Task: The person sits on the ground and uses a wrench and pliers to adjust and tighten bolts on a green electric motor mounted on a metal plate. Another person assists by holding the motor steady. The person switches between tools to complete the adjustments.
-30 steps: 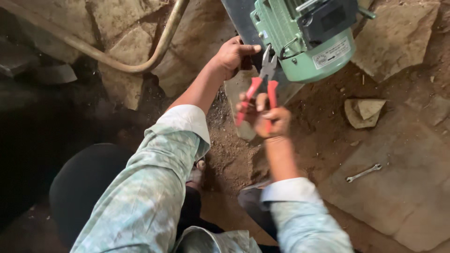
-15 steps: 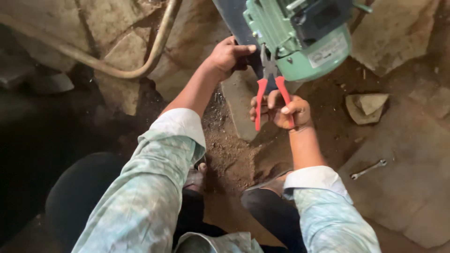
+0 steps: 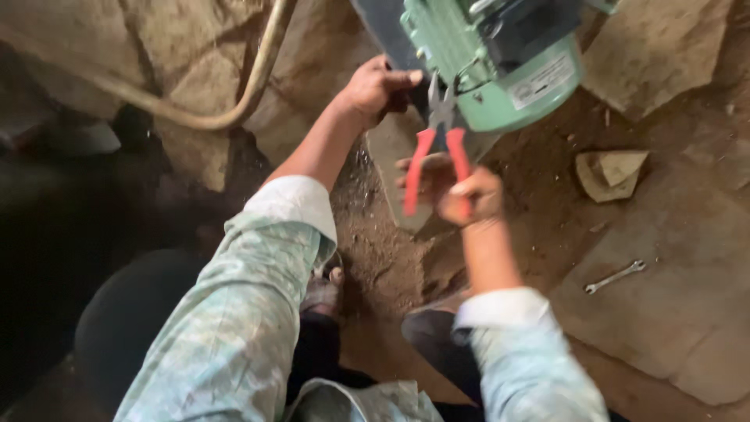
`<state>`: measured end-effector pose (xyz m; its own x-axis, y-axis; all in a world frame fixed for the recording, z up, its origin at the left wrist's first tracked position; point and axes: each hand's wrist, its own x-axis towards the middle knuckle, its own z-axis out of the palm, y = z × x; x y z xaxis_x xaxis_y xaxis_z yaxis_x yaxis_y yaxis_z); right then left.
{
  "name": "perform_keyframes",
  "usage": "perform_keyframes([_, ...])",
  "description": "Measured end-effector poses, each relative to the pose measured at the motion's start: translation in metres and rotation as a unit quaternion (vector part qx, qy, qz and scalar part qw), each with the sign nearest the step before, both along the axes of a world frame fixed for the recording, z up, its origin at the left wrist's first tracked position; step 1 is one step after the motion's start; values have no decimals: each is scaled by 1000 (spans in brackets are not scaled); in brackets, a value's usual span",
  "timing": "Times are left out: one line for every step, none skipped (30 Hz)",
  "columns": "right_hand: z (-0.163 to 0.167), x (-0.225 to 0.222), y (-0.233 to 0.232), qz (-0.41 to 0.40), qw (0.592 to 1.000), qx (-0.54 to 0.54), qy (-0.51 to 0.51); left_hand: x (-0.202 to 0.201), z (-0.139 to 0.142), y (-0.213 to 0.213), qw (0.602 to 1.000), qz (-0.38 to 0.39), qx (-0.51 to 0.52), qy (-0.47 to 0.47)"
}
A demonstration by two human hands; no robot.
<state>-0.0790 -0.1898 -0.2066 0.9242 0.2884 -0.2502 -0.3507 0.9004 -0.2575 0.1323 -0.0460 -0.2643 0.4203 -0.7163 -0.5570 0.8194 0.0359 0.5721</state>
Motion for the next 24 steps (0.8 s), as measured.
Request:
perform_keyframes([-4,-3,-22,37,999,-9,21,-1,1,0,1000,5,-4,-6])
perform_keyframes([-9,1,-43,74,996,-22,34,-1,-1,1,1000,3,-2,-1])
perform_keyframes([-14,2,-55,109,992,-34,44,-2,-3,1,1000,1,1,1])
perform_keyframes([-15,1,-63,113,992,-36,36,-2,-4,0,1000,-2,2,8])
perform_keyframes([-16,2,-64,118,992,-37,31,-3,-6,0,1000,2,2,4])
perform_keyframes([-16,4,-58,123,991,-38,25,-3,-7,0,1000,6,2,1])
perform_keyframes([-15,5,-48,100,994,-20,27,-4,-8,0,1000,8,0,-1])
perform_keyframes([-13,4,-31,76,997,-3,24,-4,-9,0,1000,7,-9,5])
perform_keyframes([-11,5,-13,53,998,15,16,-4,-10,0,1000,9,-17,7])
perform_keyframes([-10,7,15,-4,999,52,-11,-4,-10,0,1000,11,-22,10])
perform_keyframes([-10,10,38,-52,996,71,-20,-4,-10,0,1000,12,-23,11])
perform_keyframes([-10,14,61,-99,991,90,-31,-4,-9,1,1000,9,-25,14])
perform_keyframes([-10,19,81,-134,986,94,-25,-3,-8,1,1000,7,-25,17])
perform_keyframes([-8,20,94,-167,981,100,-16,-2,-7,2,999,15,-31,14])
perform_keyframes([-5,20,100,-159,983,91,3,-2,-5,2,999,22,-36,15])
perform_keyframes([-2,20,98,-154,985,78,19,-1,-3,1,998,27,-47,13])
perform_keyframes([0,21,91,-151,986,61,29,0,-1,1,999,19,-41,12])
perform_keyframes([2,20,78,-113,992,37,40,1,1,1,999,10,-36,10])
perform_keyframes([6,14,56,-77,995,14,55,1,4,0,999,0,-31,10])
perform_keyframes([8,10,33,-36,997,-9,67,1,6,-1,1000,-6,-16,5])
perform_keyframes([6,11,10,-4,998,-20,52,1,7,-2,1000,-3,5,-2])
perform_keyframes([3,12,-12,33,998,-27,43,0,10,-2,1000,4,30,-1])
perform_keyframes([-1,12,-27,66,996,-38,37,0,12,-2,1000,10,20,9])
perform_keyframes([-5,12,-37,83,996,-27,32,-1,10,-2,1000,10,7,15])
